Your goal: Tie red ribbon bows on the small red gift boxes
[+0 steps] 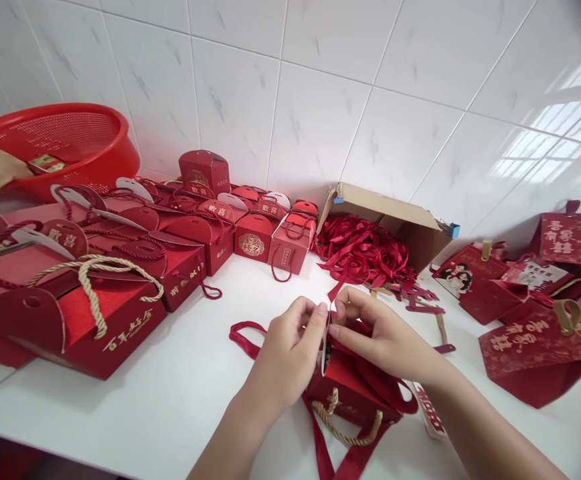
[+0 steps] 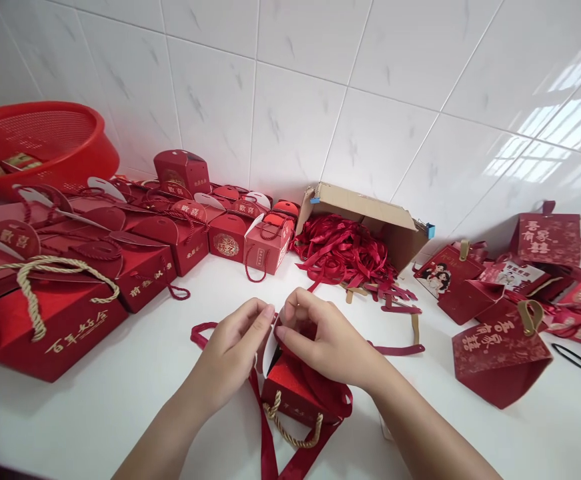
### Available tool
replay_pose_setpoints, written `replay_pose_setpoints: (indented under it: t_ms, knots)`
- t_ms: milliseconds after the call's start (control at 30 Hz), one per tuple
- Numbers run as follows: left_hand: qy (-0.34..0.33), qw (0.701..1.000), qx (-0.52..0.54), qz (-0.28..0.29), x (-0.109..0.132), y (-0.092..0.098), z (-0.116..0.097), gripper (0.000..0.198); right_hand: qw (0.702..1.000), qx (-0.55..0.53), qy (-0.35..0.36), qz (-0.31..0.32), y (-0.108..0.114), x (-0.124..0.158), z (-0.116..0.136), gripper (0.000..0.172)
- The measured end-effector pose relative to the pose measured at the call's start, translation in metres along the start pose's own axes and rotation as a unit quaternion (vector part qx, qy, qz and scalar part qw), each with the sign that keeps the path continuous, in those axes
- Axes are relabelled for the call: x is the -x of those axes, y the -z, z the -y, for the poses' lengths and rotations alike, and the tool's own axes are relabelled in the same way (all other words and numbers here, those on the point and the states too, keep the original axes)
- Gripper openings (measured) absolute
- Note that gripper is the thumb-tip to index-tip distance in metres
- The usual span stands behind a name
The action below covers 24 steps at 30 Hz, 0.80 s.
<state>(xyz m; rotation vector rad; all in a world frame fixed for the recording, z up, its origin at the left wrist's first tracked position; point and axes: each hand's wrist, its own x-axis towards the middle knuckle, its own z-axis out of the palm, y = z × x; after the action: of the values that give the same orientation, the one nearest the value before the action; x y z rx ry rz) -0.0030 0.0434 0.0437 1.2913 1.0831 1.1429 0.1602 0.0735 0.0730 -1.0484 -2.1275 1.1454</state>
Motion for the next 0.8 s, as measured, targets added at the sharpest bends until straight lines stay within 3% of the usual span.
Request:
replay_pose_setpoints:
  t_ms: [267,400,533,633,700,733,800]
  knots:
    - [0.025,1.000,0.007,0.015,0.001,0.004,-0.003,0.026,0.996,-0.080,0.012,0.021,0.001,-0.002,-0.003,0.023]
    - [0.024,0.997,0.064,-0.023,-0.001,0.011,-0.005,0.028,0.995,-0.093,0.031,0.000,0.004,-0.001,-0.005,0.022]
    - [-0.013,0.966,0.221,-0.134,-0.001,0.022,-0.012,0.021,0.996,-0.034,0.069,-0.050,0.011,0.001,-0.001,0.014]
    - [-0.089,0.896,0.322,-0.293,0.001,0.034,-0.019,0.015,0.987,0.092,0.072,-0.109,0.022,0.012,0.008,0.011]
    - [-0.149,0.852,0.339,-0.369,0.002,0.042,-0.021,0.016,0.973,0.188,0.041,-0.129,0.029,0.027,0.013,0.013]
    - [-0.177,0.840,0.336,-0.387,0.002,0.046,-0.021,0.015,0.966,0.229,0.016,-0.123,0.032,0.036,0.014,0.016]
    - [-0.198,0.846,0.312,-0.386,0.000,0.051,-0.018,0.012,0.953,0.286,-0.034,-0.091,0.035,0.053,0.013,0.025]
